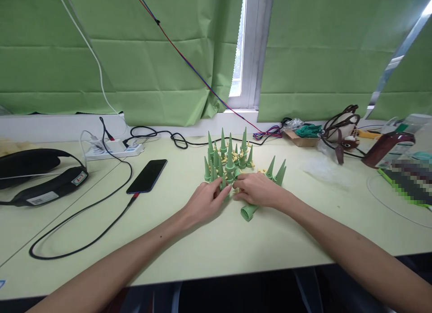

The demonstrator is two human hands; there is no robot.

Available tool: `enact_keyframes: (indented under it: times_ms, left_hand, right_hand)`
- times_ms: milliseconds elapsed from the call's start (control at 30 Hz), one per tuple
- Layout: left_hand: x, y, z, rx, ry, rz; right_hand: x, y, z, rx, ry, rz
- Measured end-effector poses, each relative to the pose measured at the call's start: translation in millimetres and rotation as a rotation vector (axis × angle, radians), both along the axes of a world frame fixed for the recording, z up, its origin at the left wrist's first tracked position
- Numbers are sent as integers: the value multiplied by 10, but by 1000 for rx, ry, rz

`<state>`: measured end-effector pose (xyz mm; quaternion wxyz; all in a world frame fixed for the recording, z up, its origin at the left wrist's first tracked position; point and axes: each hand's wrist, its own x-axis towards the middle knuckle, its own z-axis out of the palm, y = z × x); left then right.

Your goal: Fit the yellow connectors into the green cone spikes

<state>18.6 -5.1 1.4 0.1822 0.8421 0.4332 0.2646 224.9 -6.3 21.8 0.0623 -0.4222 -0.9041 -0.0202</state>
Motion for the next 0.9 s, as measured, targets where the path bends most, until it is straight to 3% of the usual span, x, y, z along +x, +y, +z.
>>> enact_keyframes:
  times_ms: [233,633,900]
  left_hand:
    - [-25,-5,2,27,-21,34]
    - [-25,4,-30,-19,32,-13]
    - [-9,33,-70,-56,-111,13]
  right_hand:
    - [-25,9,-45,-18,-6,12]
    - [-75,13,-166,-55,28,-8]
    - [-92,-10,-102,-90,178,-58]
